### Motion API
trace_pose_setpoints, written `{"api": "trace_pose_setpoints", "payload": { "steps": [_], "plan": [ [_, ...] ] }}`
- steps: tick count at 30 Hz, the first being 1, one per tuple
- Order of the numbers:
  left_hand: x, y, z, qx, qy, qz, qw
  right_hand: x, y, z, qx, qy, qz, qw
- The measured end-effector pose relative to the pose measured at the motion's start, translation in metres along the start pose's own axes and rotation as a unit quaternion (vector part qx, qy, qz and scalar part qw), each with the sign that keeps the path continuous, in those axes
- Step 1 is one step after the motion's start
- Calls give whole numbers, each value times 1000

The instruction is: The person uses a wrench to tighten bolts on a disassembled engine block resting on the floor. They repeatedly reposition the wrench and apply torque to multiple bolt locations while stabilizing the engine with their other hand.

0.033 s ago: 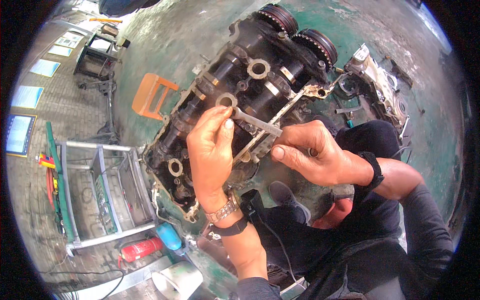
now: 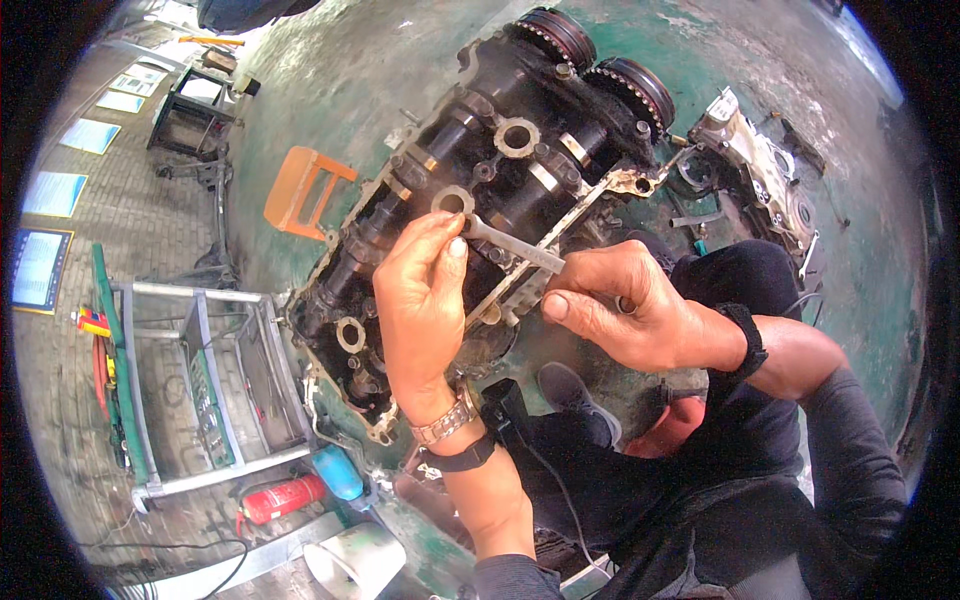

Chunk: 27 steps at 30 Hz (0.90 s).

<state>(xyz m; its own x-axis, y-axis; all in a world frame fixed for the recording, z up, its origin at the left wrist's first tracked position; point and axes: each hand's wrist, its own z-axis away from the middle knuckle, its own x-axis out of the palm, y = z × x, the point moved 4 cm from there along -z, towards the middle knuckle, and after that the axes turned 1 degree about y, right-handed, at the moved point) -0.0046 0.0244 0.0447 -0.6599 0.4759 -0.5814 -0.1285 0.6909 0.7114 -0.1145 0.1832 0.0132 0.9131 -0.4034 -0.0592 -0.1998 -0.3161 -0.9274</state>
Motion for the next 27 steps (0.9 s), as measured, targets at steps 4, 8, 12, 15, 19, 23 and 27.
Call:
{"api": "trace_pose_setpoints", "payload": {
  "steps": [4,8,12,15,19,23,27],
  "plan": [
    [0,-1,-1,-4,0,-3,1000,0,4,1,-11,1,22,1000],
    [0,-1,-1,-3,1,-6,1000,1,6,1,-32,-3,41,999],
    [1,0,-2,-9,5,10,1000,1,3,1,-67,1,53,996],
    [1,0,-1,-14,8,18,1000,2,3,1,-74,6,49,996],
    [1,1,-2,-10,10,12,1000,4,3,2,-61,11,32,998],
    [1,2,-3,-8,12,9,1000,6,2,2,-66,14,31,997],
    [1,3,-2,-4,13,14,1000,8,0,2,-90,8,56,994]
  ]
}}
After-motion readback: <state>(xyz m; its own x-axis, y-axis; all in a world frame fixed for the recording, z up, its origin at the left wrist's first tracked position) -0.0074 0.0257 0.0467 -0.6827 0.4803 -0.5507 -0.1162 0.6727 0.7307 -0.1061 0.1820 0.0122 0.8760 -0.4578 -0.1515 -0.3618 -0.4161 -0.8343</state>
